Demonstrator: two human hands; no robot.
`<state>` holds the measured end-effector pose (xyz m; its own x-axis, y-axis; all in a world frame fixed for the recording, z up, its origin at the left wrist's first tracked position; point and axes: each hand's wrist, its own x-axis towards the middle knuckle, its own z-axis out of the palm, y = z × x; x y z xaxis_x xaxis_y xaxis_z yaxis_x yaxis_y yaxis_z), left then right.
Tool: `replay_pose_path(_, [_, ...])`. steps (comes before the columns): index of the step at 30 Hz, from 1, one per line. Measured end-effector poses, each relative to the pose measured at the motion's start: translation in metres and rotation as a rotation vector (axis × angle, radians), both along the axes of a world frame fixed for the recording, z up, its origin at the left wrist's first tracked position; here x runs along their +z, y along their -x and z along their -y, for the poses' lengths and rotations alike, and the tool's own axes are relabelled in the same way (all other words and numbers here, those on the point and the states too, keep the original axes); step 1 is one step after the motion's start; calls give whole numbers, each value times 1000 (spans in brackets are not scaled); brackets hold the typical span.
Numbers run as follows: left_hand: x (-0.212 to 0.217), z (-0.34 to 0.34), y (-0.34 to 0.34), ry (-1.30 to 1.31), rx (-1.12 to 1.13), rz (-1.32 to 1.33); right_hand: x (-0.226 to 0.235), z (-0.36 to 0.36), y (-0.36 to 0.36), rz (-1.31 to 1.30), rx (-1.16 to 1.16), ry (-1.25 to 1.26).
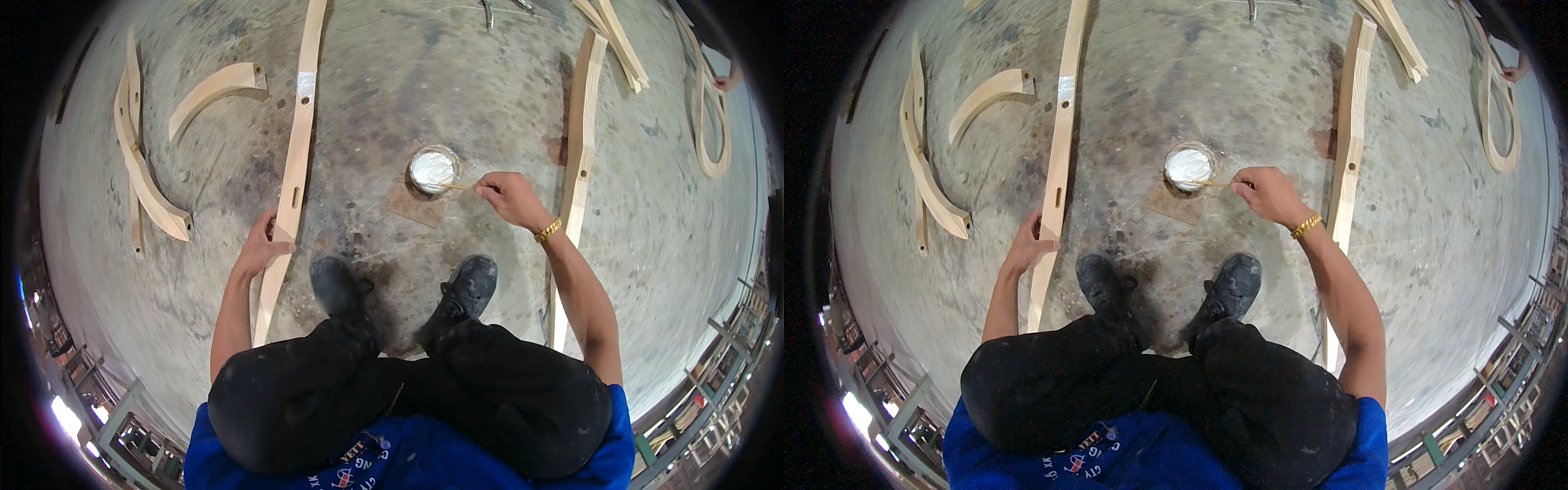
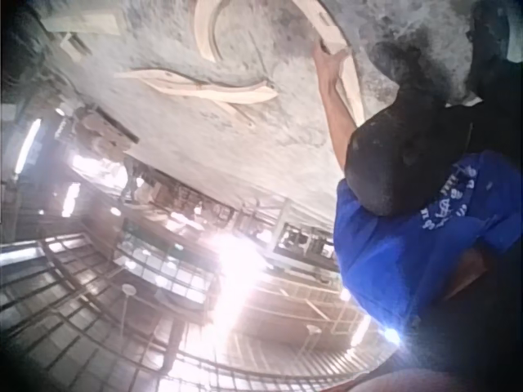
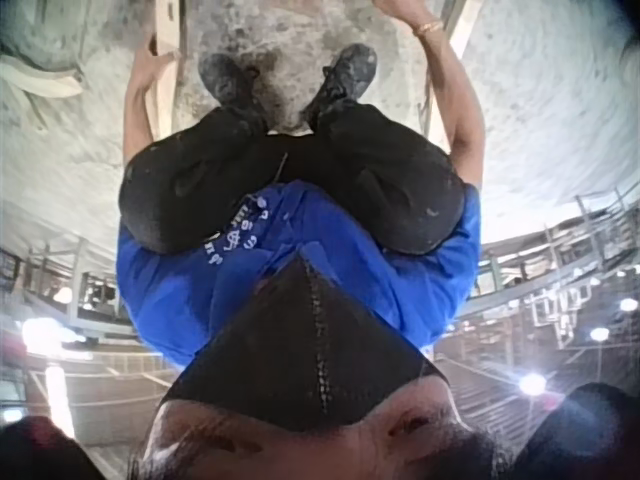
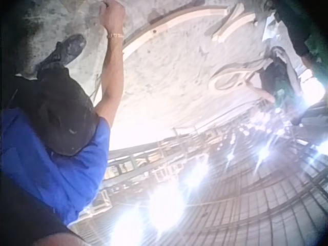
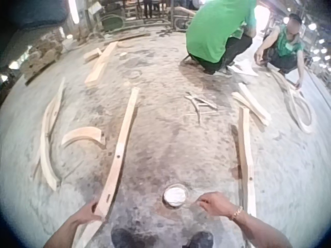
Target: The person sits on the floor and applies white glue to curved wooden pieces using a small brush. They dip the brush into a container of glue and coat the surfaces of the wood. The person briefly writes on a document before resuming the gluing process and eventually placing the pieces on a workbench.
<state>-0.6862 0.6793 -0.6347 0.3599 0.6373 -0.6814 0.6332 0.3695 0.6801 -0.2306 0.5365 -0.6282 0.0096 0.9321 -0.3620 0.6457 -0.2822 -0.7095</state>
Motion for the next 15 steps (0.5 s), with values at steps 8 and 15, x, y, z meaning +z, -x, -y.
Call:
replay_pose_path(8, [20, 22, -59, 270, 176, 401, -4, 18, -3, -275, -234, 104])
replay_pose_path(15, [1, 42, -86, 191, 156, 394, -9, 19, 5, -175, -133, -6])
